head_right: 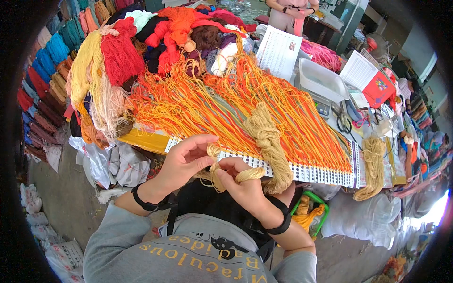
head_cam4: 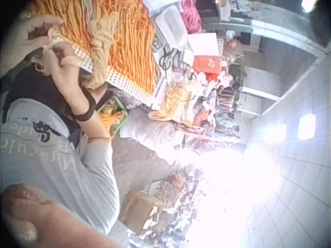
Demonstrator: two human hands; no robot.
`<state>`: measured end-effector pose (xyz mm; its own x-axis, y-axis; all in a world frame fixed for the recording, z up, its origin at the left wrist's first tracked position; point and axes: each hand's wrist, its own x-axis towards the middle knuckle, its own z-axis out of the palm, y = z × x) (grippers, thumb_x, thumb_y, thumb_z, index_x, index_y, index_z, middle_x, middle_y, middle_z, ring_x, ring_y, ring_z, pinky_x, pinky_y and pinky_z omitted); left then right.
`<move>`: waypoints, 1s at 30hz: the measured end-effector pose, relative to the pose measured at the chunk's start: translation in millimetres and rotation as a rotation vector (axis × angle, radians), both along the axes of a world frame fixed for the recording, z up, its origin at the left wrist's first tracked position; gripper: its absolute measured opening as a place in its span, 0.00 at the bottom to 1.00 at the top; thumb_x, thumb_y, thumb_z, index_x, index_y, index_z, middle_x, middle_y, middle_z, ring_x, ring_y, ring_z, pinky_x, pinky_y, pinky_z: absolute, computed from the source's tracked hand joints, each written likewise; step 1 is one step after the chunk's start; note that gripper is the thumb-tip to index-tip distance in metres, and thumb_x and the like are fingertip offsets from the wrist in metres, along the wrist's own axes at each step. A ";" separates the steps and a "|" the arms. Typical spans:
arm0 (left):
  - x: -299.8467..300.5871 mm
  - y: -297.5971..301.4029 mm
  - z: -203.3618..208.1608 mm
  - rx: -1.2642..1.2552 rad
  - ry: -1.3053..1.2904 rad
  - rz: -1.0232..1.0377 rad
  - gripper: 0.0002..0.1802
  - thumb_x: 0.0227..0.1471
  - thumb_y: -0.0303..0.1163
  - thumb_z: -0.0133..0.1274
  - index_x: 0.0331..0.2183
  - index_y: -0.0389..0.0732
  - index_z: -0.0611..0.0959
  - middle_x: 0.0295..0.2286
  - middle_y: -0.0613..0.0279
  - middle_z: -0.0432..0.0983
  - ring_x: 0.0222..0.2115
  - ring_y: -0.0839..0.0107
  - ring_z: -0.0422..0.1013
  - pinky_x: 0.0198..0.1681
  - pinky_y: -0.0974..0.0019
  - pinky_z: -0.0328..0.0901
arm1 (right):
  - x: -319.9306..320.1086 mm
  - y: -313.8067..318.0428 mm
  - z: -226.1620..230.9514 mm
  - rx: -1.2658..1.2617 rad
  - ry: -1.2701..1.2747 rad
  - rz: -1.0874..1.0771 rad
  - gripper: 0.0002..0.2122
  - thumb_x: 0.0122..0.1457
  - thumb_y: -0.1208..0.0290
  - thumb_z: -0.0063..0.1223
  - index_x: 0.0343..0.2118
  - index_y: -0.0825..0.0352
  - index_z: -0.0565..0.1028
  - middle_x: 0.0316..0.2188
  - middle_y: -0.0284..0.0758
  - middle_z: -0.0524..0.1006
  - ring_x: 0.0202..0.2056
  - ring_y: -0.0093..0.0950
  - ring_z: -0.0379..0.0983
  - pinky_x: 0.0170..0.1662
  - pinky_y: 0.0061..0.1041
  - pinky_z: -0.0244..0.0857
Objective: The person pulls strands of yellow thread from a pile and threads them through holes in a white card. They then pick up a bundle of beige thread, separate it into smaller sections, and thread them through the card, tying knots to secure the strands.
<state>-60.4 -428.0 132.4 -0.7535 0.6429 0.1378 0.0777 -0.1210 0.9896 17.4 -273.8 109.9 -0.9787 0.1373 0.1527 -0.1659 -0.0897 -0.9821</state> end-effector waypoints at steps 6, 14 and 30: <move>2.4 2.8 -3.1 0.031 0.048 -0.014 0.25 0.47 0.22 0.52 0.49 0.38 0.67 0.34 0.66 0.67 0.37 0.79 0.65 0.39 0.76 0.62 | -1.7 8.1 -7.6 0.180 -0.073 0.080 0.04 0.55 0.78 0.47 0.32 0.71 0.70 0.24 0.28 0.70 0.26 0.14 0.65 0.28 0.14 0.61; -0.7 -3.2 6.2 0.146 -0.335 -0.118 0.29 0.43 0.16 0.50 0.50 0.39 0.66 0.36 0.67 0.65 0.36 0.79 0.64 0.38 0.76 0.63 | 1.1 13.3 5.3 0.269 -0.038 -0.035 0.04 0.54 0.79 0.45 0.31 0.71 0.70 0.23 0.28 0.70 0.24 0.14 0.64 0.27 0.14 0.61; 6.5 -4.1 9.0 0.022 0.078 -0.030 0.22 0.45 0.17 0.51 0.45 0.37 0.71 0.37 0.65 0.65 0.33 0.79 0.66 0.37 0.76 0.63 | 3.4 8.6 5.8 0.237 -0.035 0.010 0.07 0.54 0.75 0.49 0.34 0.71 0.70 0.26 0.32 0.72 0.27 0.17 0.66 0.30 0.16 0.61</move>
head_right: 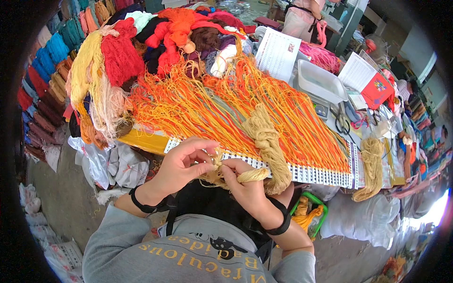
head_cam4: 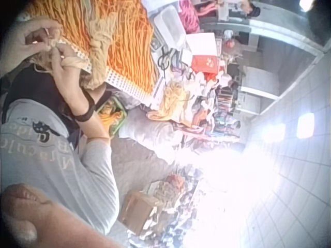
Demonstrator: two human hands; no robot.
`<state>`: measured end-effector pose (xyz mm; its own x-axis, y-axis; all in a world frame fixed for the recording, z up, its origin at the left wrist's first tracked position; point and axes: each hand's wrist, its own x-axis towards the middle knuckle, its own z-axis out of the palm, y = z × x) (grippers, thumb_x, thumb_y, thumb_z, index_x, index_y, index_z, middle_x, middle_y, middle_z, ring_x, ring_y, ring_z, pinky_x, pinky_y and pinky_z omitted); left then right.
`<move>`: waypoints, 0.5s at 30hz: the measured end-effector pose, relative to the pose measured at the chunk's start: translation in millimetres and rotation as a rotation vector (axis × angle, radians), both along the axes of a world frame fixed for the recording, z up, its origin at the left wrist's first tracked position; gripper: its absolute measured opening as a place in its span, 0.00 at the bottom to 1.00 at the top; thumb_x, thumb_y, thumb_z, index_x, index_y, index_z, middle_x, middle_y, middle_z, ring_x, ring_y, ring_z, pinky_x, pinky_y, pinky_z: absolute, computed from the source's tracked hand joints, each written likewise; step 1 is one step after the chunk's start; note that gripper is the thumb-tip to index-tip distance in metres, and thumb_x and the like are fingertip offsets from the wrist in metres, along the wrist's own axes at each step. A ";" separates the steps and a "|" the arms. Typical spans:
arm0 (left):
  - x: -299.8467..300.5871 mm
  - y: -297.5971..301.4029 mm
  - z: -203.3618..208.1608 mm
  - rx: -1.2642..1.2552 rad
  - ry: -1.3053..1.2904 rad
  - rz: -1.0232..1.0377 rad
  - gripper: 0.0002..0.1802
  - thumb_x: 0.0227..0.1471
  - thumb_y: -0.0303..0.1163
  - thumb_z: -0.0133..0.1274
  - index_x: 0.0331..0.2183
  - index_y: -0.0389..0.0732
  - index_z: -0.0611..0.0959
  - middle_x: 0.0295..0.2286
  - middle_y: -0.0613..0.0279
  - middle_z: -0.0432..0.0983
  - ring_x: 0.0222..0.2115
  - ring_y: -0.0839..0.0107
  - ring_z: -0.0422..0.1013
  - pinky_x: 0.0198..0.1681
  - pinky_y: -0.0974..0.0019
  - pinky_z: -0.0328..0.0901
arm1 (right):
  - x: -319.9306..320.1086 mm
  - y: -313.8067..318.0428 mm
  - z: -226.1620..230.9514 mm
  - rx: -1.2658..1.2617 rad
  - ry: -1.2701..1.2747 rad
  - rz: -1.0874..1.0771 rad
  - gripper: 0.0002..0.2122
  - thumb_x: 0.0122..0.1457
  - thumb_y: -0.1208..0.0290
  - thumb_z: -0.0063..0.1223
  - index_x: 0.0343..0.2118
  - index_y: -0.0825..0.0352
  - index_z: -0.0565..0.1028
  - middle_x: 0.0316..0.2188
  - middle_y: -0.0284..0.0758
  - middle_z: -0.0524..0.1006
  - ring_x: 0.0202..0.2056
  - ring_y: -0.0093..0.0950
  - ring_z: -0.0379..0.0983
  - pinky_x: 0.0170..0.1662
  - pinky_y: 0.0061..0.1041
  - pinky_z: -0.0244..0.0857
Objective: The person pulls strands of yellow thread from a pile and threads them through holes in a white card. They then pick up a bundle of beige thread, separate it into smaller sections, and thread them through the card, tying knots to secure the strands.
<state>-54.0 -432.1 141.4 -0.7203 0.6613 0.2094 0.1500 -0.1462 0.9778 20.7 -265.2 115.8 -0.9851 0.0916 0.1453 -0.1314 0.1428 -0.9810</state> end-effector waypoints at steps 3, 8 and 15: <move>-4.8 -1.2 -0.2 0.032 -0.053 -0.040 0.21 0.46 0.18 0.50 0.45 0.38 0.71 0.35 0.66 0.64 0.33 0.81 0.66 0.36 0.77 0.63 | 0.1 3.4 -6.3 0.092 0.031 -0.031 0.06 0.54 0.76 0.48 0.34 0.71 0.70 0.25 0.32 0.72 0.26 0.18 0.66 0.30 0.17 0.61; -7.1 -4.8 2.4 0.037 -0.063 -0.015 0.21 0.46 0.18 0.50 0.45 0.38 0.70 0.36 0.66 0.64 0.32 0.81 0.65 0.36 0.77 0.63 | 3.8 5.1 -6.5 0.078 0.011 -0.122 0.05 0.55 0.78 0.45 0.34 0.72 0.70 0.24 0.33 0.71 0.26 0.18 0.66 0.29 0.17 0.61; 0.1 0.4 -4.8 0.083 -0.169 -0.059 0.25 0.46 0.18 0.49 0.48 0.37 0.66 0.40 0.64 0.62 0.36 0.79 0.65 0.38 0.77 0.62 | -0.4 3.2 2.2 0.076 0.078 -0.075 0.05 0.54 0.79 0.45 0.34 0.71 0.71 0.27 0.35 0.71 0.29 0.22 0.67 0.31 0.19 0.61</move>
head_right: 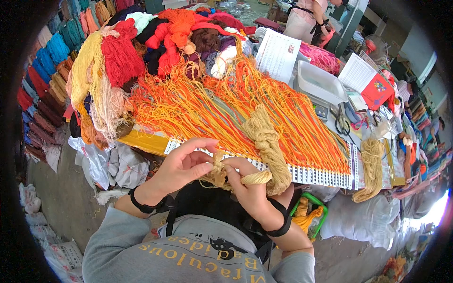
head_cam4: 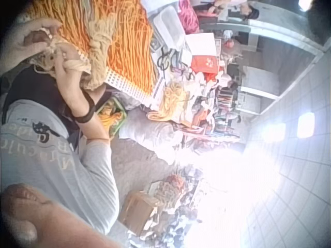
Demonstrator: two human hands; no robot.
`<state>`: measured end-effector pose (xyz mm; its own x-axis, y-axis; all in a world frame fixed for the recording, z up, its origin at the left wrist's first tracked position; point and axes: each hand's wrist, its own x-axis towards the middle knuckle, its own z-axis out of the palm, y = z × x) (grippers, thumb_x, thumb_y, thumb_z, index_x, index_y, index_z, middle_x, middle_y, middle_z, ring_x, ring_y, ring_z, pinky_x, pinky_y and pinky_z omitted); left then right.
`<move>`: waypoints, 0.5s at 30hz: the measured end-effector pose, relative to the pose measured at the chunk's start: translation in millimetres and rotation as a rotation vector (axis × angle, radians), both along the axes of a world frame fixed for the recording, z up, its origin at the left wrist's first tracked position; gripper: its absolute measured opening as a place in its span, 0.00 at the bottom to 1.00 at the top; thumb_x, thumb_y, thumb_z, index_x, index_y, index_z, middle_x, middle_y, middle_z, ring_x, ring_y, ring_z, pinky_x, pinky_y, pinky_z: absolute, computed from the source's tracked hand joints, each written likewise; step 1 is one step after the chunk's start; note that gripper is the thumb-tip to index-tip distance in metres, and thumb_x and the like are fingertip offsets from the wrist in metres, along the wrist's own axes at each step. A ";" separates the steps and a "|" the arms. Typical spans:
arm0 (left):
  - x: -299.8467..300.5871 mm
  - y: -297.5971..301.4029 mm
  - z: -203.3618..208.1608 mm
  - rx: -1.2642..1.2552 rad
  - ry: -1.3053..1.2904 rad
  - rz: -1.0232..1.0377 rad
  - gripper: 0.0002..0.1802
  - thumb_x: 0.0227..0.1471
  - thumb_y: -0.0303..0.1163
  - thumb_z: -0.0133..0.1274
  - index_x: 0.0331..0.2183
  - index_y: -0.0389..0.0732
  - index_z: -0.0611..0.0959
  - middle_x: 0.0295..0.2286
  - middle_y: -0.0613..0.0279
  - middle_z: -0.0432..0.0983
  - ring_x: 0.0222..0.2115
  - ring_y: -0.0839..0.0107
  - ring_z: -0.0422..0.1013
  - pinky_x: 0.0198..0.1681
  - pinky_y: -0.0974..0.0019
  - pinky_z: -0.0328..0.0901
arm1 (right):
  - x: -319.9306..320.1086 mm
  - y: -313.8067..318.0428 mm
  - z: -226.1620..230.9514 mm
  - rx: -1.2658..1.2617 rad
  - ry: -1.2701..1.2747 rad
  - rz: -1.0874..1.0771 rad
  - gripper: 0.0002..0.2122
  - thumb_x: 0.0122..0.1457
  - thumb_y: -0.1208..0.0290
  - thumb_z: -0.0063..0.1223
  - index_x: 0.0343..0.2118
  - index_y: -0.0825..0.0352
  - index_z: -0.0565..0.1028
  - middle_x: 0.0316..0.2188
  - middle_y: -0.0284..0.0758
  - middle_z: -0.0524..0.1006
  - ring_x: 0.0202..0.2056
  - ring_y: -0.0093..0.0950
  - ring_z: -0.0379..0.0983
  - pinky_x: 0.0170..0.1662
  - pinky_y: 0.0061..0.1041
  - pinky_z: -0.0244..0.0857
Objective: The person pulls strands of yellow thread from a pile and threads them through holes in a white card. They then pick up a bundle of beige thread, separate it into smaller sections, and thread them through the card, tying knots to secure the strands.
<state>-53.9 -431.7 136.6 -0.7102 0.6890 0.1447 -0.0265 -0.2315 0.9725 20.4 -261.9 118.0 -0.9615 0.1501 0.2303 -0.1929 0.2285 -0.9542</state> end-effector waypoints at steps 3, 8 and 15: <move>4.6 4.8 6.9 0.014 0.036 0.000 0.24 0.46 0.18 0.50 0.48 0.38 0.67 0.39 0.64 0.63 0.36 0.79 0.66 0.38 0.77 0.63 | -4.6 1.1 -0.8 0.124 0.211 0.040 0.05 0.53 0.81 0.46 0.34 0.71 0.71 0.28 0.37 0.71 0.31 0.26 0.68 0.32 0.20 0.61; 1.1 3.3 7.7 -0.096 0.156 0.080 0.22 0.46 0.19 0.50 0.46 0.37 0.70 0.39 0.62 0.66 0.33 0.78 0.68 0.37 0.76 0.65 | -0.1 1.7 1.0 0.166 0.138 0.056 0.05 0.51 0.82 0.47 0.32 0.71 0.70 0.27 0.37 0.70 0.29 0.28 0.67 0.30 0.22 0.61; 3.9 -0.7 13.6 -0.142 0.362 0.195 0.20 0.46 0.19 0.50 0.44 0.36 0.72 0.36 0.57 0.70 0.36 0.75 0.70 0.38 0.74 0.67 | 1.3 3.8 3.2 0.214 0.214 0.002 0.04 0.52 0.81 0.47 0.31 0.70 0.70 0.26 0.37 0.69 0.27 0.26 0.67 0.26 0.21 0.61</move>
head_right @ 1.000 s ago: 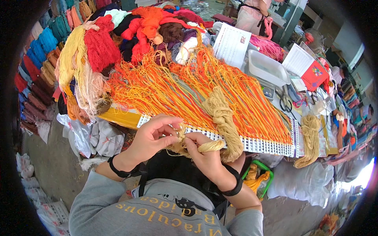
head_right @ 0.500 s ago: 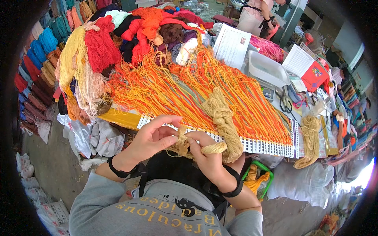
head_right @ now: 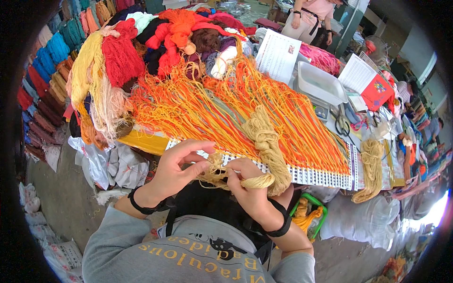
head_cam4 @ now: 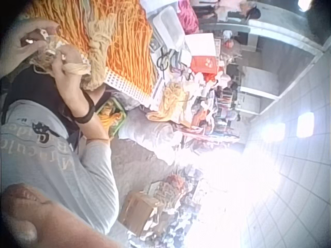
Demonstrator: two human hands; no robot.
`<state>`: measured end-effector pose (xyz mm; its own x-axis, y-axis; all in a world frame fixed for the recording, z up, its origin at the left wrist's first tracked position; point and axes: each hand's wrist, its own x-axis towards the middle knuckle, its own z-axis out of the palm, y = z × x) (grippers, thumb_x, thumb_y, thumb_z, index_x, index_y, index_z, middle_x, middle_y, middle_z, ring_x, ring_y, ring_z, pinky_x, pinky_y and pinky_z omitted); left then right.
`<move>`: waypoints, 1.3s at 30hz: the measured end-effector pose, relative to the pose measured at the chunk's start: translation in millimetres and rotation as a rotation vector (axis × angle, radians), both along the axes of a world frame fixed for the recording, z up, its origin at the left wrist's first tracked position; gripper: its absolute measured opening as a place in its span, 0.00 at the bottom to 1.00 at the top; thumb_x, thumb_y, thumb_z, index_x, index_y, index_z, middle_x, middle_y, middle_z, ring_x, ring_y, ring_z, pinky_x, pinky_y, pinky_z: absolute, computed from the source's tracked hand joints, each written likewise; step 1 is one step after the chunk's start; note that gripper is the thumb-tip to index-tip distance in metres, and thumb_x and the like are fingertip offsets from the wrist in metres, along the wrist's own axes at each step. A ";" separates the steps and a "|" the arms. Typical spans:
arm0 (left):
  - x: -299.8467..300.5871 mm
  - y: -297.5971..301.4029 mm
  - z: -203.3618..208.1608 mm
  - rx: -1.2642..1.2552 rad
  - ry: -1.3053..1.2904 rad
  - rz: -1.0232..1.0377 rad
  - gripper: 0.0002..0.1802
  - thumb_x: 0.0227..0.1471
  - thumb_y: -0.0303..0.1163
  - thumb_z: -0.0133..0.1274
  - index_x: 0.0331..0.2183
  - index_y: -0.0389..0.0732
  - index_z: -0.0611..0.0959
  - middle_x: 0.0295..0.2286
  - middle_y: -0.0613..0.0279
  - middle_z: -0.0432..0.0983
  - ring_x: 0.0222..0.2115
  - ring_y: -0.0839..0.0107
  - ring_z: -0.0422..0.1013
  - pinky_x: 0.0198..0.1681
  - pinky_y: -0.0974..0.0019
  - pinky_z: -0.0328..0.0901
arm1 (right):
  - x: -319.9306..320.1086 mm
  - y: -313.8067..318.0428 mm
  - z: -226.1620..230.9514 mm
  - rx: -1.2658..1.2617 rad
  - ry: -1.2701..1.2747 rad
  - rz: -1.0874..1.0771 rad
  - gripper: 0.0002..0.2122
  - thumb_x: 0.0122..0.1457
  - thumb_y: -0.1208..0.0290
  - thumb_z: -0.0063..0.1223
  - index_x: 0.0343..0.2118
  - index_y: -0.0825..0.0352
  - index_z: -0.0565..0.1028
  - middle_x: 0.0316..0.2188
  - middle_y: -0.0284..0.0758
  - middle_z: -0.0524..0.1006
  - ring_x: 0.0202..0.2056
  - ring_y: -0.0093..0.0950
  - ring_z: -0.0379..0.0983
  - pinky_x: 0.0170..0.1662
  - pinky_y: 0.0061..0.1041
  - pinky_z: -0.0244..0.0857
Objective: The person pulls strands of yellow thread from a pile and threads them through holes in a white card. They then pick up a bundle of beige thread, separate it into smaller sections, and thread them through the card, tying knots to secure the strands.
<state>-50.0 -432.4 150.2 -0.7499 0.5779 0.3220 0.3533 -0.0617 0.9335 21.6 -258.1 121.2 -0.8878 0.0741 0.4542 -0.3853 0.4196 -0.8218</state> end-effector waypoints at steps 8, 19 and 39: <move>3.9 2.8 1.6 -0.007 0.098 0.044 0.20 0.44 0.16 0.50 0.43 0.36 0.72 0.37 0.58 0.69 0.36 0.73 0.70 0.37 0.74 0.67 | 0.8 -6.6 1.6 -0.127 -0.203 0.052 0.05 0.54 0.77 0.48 0.33 0.71 0.71 0.28 0.35 0.70 0.29 0.23 0.68 0.30 0.19 0.62; -9.2 -1.4 -3.9 0.088 -0.015 -0.014 0.14 0.50 0.22 0.47 0.41 0.33 0.72 0.36 0.60 0.66 0.37 0.75 0.67 0.36 0.72 0.66 | 1.4 4.5 5.8 -0.451 -0.337 0.131 0.08 0.59 0.72 0.42 0.36 0.69 0.72 0.31 0.31 0.74 0.27 0.15 0.66 0.28 0.14 0.61; -55.7 -50.6 24.9 0.374 -0.652 -0.262 0.20 0.56 0.45 0.39 0.35 0.36 0.74 0.10 0.77 0.51 0.11 0.86 0.48 0.16 0.79 0.45 | -8.6 42.0 -11.1 -0.545 -0.395 0.174 0.11 0.60 0.68 0.40 0.37 0.71 0.71 0.23 0.30 0.69 0.25 0.17 0.62 0.26 0.14 0.55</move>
<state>-105.6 -483.0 175.1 -0.7087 0.7017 0.0728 -0.3264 -0.4176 0.8480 13.1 -216.1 110.1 -0.9986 0.0412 0.0329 -0.0381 -0.1334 -0.9903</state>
